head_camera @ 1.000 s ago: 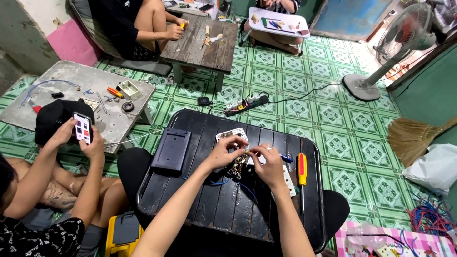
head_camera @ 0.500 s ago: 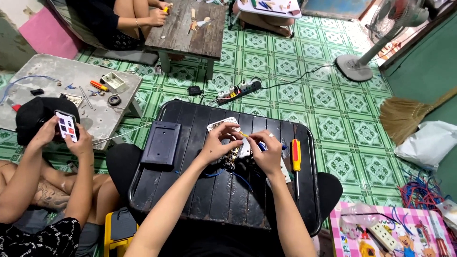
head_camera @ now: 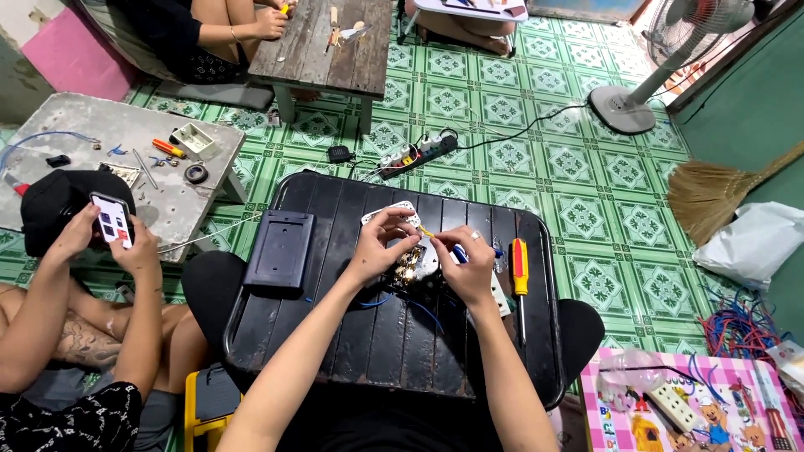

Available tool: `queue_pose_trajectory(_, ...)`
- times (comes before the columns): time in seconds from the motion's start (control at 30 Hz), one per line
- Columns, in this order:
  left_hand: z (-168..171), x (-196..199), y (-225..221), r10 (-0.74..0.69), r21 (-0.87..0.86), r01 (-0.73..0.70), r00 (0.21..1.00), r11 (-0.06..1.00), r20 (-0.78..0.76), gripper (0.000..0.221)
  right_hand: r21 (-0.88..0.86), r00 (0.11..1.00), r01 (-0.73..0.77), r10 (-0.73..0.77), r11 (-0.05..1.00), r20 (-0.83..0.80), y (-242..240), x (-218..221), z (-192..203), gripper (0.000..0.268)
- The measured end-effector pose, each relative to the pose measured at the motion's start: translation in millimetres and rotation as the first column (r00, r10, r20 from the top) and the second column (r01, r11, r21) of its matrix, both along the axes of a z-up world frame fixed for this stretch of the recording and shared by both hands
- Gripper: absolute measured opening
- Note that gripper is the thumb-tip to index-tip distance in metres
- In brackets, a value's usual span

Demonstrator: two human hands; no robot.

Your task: A person is assembling an electrical outlet by screwing the cover and internal components together using a manual screwdriver.

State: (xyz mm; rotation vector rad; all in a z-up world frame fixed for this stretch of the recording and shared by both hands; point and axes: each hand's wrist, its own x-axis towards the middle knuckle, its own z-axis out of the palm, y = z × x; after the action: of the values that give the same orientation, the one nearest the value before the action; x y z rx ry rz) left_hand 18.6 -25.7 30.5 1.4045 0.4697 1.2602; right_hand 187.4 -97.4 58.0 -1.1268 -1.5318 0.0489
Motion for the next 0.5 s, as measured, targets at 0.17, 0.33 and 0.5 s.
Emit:
queue_pose_trajectory(0.17, -1, -1, 1, -0.038, -0.018, 0.039, 0.999, 0.999, 0.036, 0.049, -0.007, 1.000, -0.011, 0.011, 1.000, -0.013, -1, -1, 0, 0.008)
queue_pose_trajectory(0.33, -4, -1, 2, -0.099, -0.021, 0.100, 0.994, 0.995, 0.051, 0.053, -0.017, 0.998, -0.039, 0.038, 0.999, -0.048, -2, -2, 5, 0.007)
queue_pose_trajectory(0.5, -11, 1, 6, -0.162, -0.023, 0.164, 0.984, 0.986, 0.076, 0.054, -0.017, 0.996, -0.050, 0.049, 0.999, -0.078, -1, -1, 4, 0.007)
